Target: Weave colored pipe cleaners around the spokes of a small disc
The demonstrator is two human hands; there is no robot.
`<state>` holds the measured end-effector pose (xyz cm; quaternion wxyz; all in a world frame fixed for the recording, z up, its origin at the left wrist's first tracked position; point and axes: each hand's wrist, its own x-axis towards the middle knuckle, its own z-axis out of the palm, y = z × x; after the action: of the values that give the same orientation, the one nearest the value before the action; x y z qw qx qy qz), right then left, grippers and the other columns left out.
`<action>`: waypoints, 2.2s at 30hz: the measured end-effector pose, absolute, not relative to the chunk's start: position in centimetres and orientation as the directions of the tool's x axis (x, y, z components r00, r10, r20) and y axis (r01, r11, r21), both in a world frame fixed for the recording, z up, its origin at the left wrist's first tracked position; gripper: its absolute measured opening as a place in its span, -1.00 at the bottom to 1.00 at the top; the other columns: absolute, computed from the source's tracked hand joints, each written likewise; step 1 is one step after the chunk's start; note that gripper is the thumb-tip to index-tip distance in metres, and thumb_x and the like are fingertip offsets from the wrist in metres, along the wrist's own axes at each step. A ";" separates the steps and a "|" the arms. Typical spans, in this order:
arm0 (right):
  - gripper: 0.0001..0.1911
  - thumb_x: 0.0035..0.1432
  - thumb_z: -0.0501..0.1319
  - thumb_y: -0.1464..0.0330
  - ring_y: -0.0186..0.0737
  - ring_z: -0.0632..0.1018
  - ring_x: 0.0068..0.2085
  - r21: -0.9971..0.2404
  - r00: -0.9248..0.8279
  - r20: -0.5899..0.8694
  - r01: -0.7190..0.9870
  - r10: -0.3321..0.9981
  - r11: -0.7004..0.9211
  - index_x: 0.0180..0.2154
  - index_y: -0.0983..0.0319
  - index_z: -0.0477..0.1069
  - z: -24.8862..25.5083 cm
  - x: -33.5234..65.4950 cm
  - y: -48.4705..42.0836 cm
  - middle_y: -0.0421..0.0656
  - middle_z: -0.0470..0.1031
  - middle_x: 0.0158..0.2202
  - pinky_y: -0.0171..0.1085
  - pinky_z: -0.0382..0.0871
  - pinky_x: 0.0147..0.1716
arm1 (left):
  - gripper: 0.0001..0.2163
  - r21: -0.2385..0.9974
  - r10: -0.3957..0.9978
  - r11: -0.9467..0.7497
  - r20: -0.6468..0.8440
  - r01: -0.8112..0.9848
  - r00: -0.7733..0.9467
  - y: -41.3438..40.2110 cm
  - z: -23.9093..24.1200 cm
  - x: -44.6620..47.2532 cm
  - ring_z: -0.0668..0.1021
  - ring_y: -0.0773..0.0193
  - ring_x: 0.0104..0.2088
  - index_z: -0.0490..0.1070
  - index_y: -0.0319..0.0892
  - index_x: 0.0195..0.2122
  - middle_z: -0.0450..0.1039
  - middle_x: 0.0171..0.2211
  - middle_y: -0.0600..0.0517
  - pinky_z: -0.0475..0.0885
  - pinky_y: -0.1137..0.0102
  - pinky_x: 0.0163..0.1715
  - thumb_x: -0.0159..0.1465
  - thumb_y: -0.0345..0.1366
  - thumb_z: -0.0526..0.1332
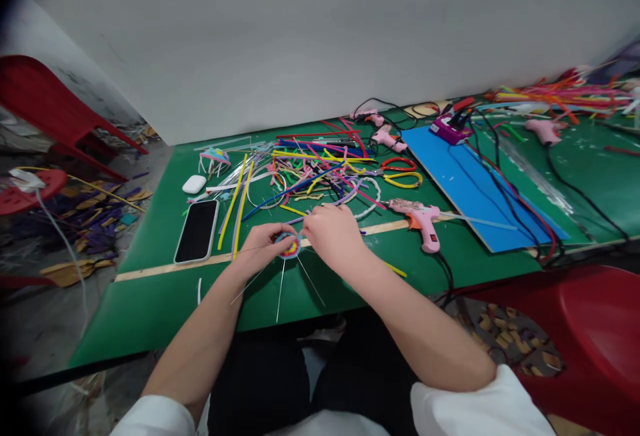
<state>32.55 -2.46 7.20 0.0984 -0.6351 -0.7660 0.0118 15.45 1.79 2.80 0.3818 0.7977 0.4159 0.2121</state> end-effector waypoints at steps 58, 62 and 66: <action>-0.82 0.12 0.18 0.31 -0.20 0.50 -0.24 -0.791 -0.053 0.414 0.473 0.909 0.388 -0.24 0.16 0.50 1.8 31.8 -1.2 -0.13 0.53 -0.30 -0.21 0.37 -0.20 | -0.76 0.999 0.970 0.036 -0.031 -0.018 0.240 2.4 2.8 15.6 0.53 0.30 -0.42 0.48 -0.22 -0.40 0.51 -0.44 0.03 0.46 0.39 -0.36 -0.07 -0.22 0.37; -0.80 0.08 0.20 0.30 -0.22 0.51 -0.28 -0.893 -0.019 0.283 0.361 0.959 0.270 -0.26 0.19 0.52 1.9 31.7 -1.4 -0.14 0.53 -0.34 -0.24 0.38 -0.25 | -0.76 1.000 0.977 0.020 -0.018 -0.011 0.213 2.4 2.9 15.6 0.52 0.32 -0.44 0.48 -0.22 -0.41 0.50 -0.45 0.04 0.45 0.41 -0.38 -0.08 -0.22 0.37; -0.78 0.05 0.22 0.30 -0.22 0.52 -0.26 -0.938 -0.039 0.215 0.270 0.976 0.218 -0.24 0.19 0.52 1.8 31.8 -1.4 -0.15 0.55 -0.29 -0.20 0.37 -0.17 | -0.76 1.000 0.980 0.017 -0.013 -0.020 0.200 2.4 3.0 15.5 0.51 0.33 -0.44 0.48 -0.22 -0.40 0.49 -0.46 0.05 0.44 0.43 -0.40 -0.08 -0.22 0.37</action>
<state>31.80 -1.42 1.79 0.4761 -0.5039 -0.6183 0.3704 15.53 2.37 2.96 0.5568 0.5384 0.4456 0.4490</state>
